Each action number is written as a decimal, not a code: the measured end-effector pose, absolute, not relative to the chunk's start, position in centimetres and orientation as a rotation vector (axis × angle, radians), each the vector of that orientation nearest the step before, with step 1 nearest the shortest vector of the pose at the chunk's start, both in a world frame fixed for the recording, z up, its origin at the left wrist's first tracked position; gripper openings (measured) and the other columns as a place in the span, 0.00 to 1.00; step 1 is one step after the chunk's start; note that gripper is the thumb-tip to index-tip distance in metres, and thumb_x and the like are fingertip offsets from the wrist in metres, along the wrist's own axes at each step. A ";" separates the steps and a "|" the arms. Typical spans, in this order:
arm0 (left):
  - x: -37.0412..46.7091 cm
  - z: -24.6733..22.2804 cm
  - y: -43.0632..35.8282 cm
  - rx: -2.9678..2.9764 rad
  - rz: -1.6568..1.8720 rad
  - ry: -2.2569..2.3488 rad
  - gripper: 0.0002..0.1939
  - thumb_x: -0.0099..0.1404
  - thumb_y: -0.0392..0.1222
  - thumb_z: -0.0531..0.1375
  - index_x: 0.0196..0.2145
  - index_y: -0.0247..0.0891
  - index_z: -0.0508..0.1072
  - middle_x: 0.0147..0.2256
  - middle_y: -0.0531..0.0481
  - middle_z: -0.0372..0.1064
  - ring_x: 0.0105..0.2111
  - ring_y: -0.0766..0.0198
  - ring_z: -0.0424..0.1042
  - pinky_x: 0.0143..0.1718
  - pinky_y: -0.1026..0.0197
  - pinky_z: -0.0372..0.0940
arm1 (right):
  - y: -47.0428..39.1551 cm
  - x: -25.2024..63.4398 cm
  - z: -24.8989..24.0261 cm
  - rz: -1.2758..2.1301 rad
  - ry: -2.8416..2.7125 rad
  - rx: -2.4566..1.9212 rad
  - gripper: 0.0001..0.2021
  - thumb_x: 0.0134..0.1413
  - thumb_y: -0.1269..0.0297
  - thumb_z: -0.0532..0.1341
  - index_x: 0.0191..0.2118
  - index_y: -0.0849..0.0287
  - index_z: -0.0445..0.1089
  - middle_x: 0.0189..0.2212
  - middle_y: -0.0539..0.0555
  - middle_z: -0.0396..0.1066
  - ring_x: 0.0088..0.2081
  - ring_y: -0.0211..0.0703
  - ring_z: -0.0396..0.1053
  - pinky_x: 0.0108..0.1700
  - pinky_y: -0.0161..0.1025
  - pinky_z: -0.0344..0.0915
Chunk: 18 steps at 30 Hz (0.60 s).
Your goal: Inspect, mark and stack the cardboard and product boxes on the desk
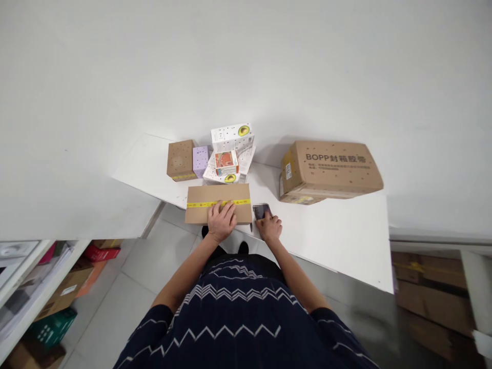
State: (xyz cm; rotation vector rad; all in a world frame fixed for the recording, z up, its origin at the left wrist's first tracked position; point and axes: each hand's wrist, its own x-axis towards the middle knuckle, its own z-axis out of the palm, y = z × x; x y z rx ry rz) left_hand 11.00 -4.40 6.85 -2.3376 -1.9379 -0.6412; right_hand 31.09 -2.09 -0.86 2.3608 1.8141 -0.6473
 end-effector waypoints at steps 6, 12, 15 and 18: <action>10.9 7.2 -4.7 -2.361 -0.707 -1.898 0.20 0.66 0.44 0.57 0.54 0.44 0.75 0.55 0.45 0.73 0.59 0.44 0.64 0.59 0.41 0.56 | -1.6 31.2 -0.8 -0.763 1.791 2.380 0.28 0.61 0.52 0.57 0.63 0.57 0.62 0.54 0.67 0.62 0.54 0.61 0.62 0.53 0.51 0.59; 6.9 7.5 -5.4 -2.266 -0.989 -1.936 0.19 0.68 0.43 0.53 0.53 0.38 0.74 0.56 0.38 0.71 0.58 0.51 0.66 0.62 0.44 0.57 | -1.9 31.9 -0.2 -1.314 1.869 2.489 0.20 0.64 0.59 0.52 0.56 0.59 0.70 0.50 0.63 0.68 0.52 0.52 0.67 0.54 0.45 0.62; 3.6 7.3 -5.6 -1.840 -1.083 -2.202 0.21 0.67 0.46 0.54 0.54 0.36 0.73 0.57 0.34 0.68 0.59 0.48 0.64 0.61 0.42 0.56 | -2.3 31.2 0.2 -1.971 1.711 2.508 0.22 0.63 0.49 0.51 0.51 0.57 0.72 0.39 0.56 0.73 0.40 0.47 0.71 0.46 0.44 0.68; 1.0 7.1 -5.7 -1.400 -1.281 -2.604 0.25 0.64 0.52 0.56 0.52 0.34 0.72 0.54 0.33 0.68 0.56 0.47 0.66 0.54 0.46 0.64 | -2.6 30.1 0.7 -2.446 1.398 2.455 0.28 0.58 0.42 0.55 0.55 0.55 0.70 0.41 0.54 0.73 0.31 0.42 0.70 0.38 0.43 0.70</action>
